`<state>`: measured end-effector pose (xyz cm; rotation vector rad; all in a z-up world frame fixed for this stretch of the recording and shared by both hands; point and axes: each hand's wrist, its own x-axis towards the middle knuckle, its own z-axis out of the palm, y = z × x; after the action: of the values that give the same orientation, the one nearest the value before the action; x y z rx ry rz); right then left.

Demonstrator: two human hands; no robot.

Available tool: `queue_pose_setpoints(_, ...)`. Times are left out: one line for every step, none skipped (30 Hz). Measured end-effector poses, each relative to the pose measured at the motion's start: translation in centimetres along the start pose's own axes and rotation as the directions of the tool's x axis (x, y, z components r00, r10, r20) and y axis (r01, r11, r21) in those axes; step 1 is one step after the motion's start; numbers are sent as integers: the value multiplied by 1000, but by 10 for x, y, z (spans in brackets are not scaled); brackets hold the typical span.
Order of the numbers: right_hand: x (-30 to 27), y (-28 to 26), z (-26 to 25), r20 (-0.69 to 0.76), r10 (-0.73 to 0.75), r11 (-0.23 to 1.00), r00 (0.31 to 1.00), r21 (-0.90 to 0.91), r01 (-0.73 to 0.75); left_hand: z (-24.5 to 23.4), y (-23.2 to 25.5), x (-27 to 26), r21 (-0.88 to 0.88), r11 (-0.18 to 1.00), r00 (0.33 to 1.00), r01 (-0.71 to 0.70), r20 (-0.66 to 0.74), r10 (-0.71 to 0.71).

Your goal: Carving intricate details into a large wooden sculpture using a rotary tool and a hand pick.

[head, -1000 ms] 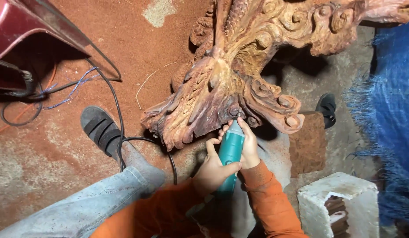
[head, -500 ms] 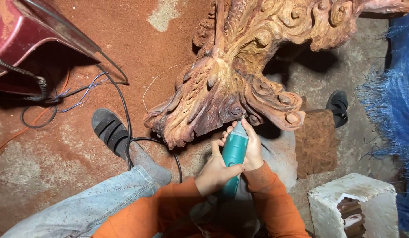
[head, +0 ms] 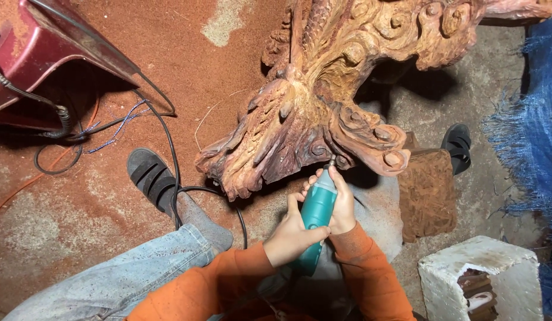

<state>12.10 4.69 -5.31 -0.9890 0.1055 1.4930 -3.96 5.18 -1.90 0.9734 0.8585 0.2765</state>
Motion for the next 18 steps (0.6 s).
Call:
queue_pose_setpoints(-1,3,-4,4,-1,1000,1000,-1,1,-1,-1,-1,1,1000,1000,-4,-2,4)
queue_pose_setpoints(-2,5,-8,5,2,1000,1000,15,-2,-2,-2,-3,-13,1000,1000,2,14,-2)
queue_pose_setpoints(-2,8,-11,8,5,1000,1000,30,-6,-4,-3,-5,-27,1000,1000,9,29,-8)
queue_pose_setpoints(-3,12,-11,12,6,1000,1000,29,-7,-7,-8,-5,-26,1000,1000,6,25,-5)
queue_pose_setpoints(-4,15,-11,33,-32,999,999,14,32,-11,-12,-5,19,1000,999,0,41,-1)
queue_pose_setpoints(-4,18,-11,55,-71,997,996,0,71,-14,-16,-5,63,998,998,-6,57,2)
queue_pose_setpoints(-4,19,-6,59,-77,997,995,6,77,-16,-20,-5,72,997,998,-9,59,5)
queue_pose_setpoints(-3,20,-1,60,-134,985,989,-99,139,-17,-23,-5,36,998,998,-48,41,47)
queue_pose_setpoints(-4,20,3,63,-193,958,979,-201,202,-18,-27,-5,2,996,996,-87,26,87)
queue_pose_setpoints(0,20,5,64,-202,958,977,-194,211,-19,-32,-1,11,996,995,-90,32,90)
queue_pose_setpoints(4,19,6,59,-210,946,976,-240,218,-20,-37,4,-84,990,993,-112,36,116)
queue_pose_setpoints(8,18,7,53,-219,932,974,-286,224,-20,-43,8,-179,975,989,-133,37,141)
queue_pose_setpoints(10,19,7,52,-228,931,972,-279,233,-23,-44,11,-171,976,989,-133,46,143)
queue_pose_setpoints(12,20,8,20,-227,929,974,-295,223,-25,-46,15,-134,983,990,-127,39,133)
queue_pose_setpoints(15,20,9,-11,-225,926,974,-312,211,-28,-48,18,-98,988,992,-121,30,125)
queue_pose_setpoints(22,22,0,-11,-233,926,972,-308,219,-28,-42,18,-92,988,991,-123,37,127)
queue_pose_setpoints(29,25,-10,-35,-249,924,968,-308,227,-29,-37,17,-23,998,997,-60,39,61)
queue_pose_setpoints(36,29,-19,-58,-265,922,963,-308,235,-29,-32,16,46,999,999,4,35,-6)
